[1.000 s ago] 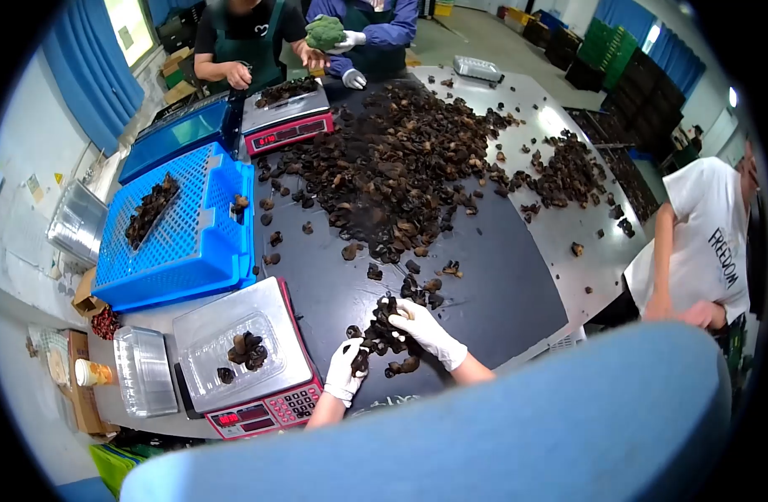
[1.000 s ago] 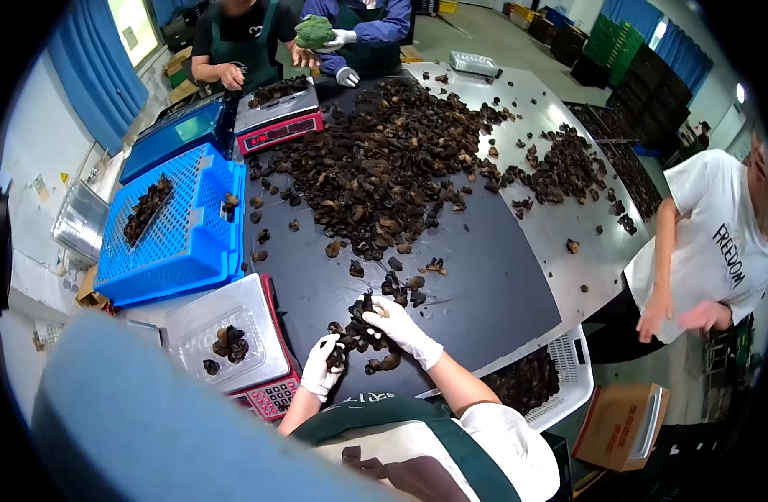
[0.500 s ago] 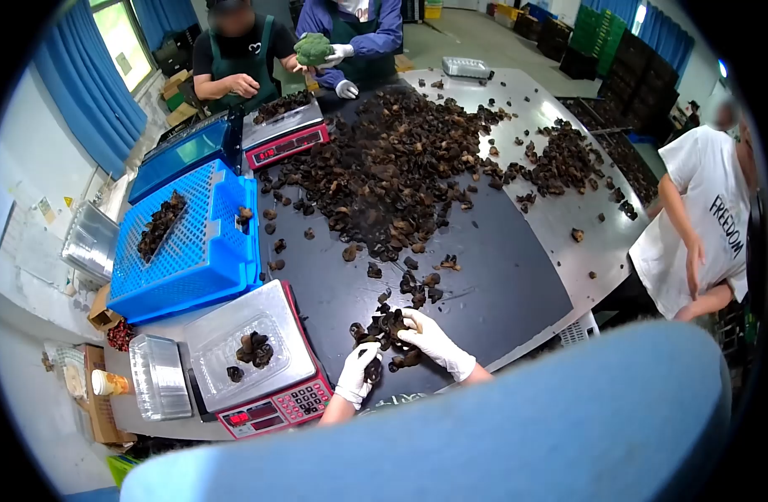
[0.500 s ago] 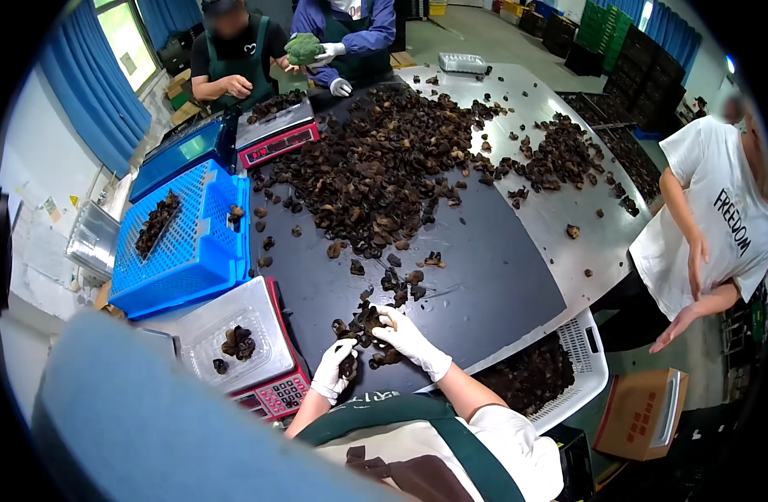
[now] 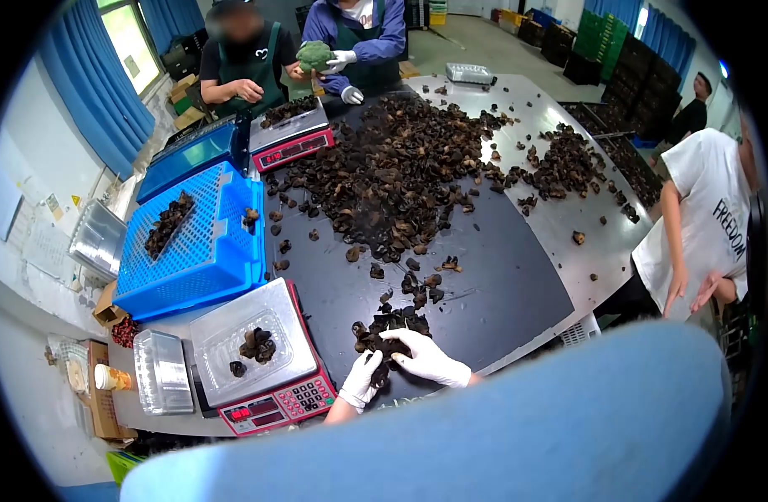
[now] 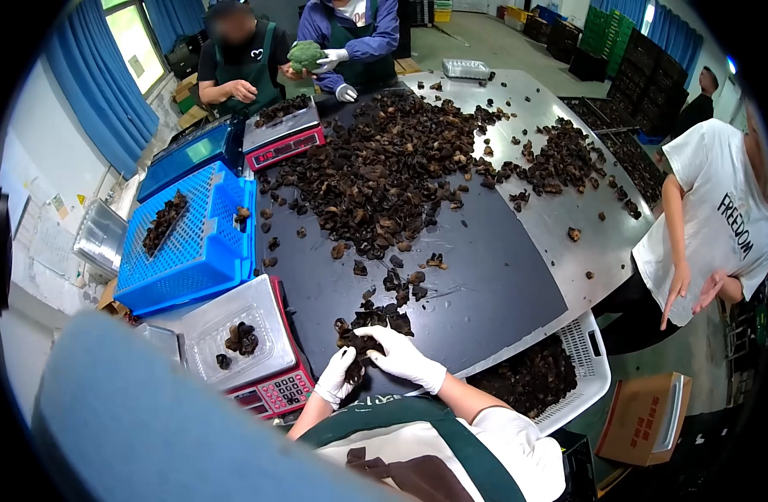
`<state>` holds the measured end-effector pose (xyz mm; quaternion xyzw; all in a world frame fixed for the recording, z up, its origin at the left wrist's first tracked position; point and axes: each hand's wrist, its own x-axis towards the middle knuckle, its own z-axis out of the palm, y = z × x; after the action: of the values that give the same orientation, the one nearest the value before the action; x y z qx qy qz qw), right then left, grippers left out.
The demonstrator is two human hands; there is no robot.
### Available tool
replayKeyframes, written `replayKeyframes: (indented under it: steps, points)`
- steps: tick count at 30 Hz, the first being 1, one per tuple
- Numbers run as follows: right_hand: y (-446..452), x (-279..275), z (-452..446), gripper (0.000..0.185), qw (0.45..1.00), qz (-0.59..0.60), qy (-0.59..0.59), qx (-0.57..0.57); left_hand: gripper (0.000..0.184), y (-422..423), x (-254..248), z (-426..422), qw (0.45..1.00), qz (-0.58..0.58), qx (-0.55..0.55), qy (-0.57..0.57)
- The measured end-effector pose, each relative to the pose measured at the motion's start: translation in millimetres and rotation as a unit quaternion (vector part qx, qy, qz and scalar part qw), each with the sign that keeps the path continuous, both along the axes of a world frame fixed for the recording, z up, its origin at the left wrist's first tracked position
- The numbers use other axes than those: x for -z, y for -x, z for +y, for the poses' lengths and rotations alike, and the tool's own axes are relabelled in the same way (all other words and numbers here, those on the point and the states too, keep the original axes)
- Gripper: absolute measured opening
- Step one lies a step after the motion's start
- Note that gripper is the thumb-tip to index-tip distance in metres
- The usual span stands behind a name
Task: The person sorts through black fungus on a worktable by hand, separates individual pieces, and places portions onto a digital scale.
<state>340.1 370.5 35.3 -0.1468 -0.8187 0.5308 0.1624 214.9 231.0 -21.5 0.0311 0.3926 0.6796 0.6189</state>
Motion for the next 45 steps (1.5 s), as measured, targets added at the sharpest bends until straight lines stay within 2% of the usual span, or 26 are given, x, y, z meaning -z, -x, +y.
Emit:
replayKeyframes:
  steps: [4,6,8,9,10,12,16,19,24,27,29,32,34,39,41,45]
  points:
    - [-3,-2,-1,0.039,1.0,0.02,0.014,-0.005,0.033,2,1,-4,1.0,0.018,0.011,-0.016]
    - [-5,-2,2,0.032,0.998,-0.043,0.042,-0.021,0.037,1,-2,-6,0.998,0.043,0.039,-0.019]
    - [-5,-3,1,0.027,0.999,-0.011,0.033,-0.011,0.04,-5,-16,-6,0.996,0.078,0.041,-0.005]
    - [-5,-9,1,0.026,0.994,-0.067,0.085,-0.009,0.04,-12,-31,-2,0.995,0.101,0.022,0.007]
    - [-5,-13,1,0.026,0.983,-0.123,0.137,-0.008,0.041,-13,-19,-2,0.99,0.14,0.012,-0.016]
    - [-3,-9,-1,0.026,0.99,-0.081,0.112,-0.005,0.044,-7,-19,-8,0.985,0.165,0.047,-0.006]
    - [3,-5,-5,0.03,0.982,-0.065,0.175,-0.016,0.043,-7,-24,-12,0.988,0.155,0.024,-0.002]
    - [8,-18,-9,0.034,0.975,-0.077,0.209,0.007,0.033,-6,-21,-14,0.984,0.175,-0.023,0.006]
    - [11,-3,-6,0.037,0.977,-0.065,0.203,0.01,0.03,1,-10,-17,0.982,0.188,-0.023,0.022]
    - [11,-4,-4,0.036,0.972,-0.055,0.228,0.016,0.027,3,-14,-15,0.988,0.154,-0.016,0.013]
    - [10,-5,-2,0.033,0.95,-0.012,0.312,0.014,0.025,3,-22,-13,0.994,0.112,-0.016,0.008]
    - [7,0,1,0.031,0.948,-0.004,0.318,0.011,0.024,2,-39,-10,0.998,0.061,0.0,-0.01]
    - [5,1,1,0.029,0.954,0.007,0.298,0.014,0.025,7,-18,-11,0.998,0.051,0.023,-0.016]
    - [-1,-11,4,0.025,0.97,0.0,0.241,0.024,0.028,1,-65,-5,0.998,0.039,0.032,-0.03]
    - [-4,-20,7,0.023,0.992,-0.017,0.128,-0.003,0.03,1,-73,-5,0.999,0.018,0.037,-0.034]
    - [-4,-38,-1,0.022,0.992,-0.028,0.112,-0.052,0.031,4,-51,-3,0.999,0.009,0.032,-0.017]
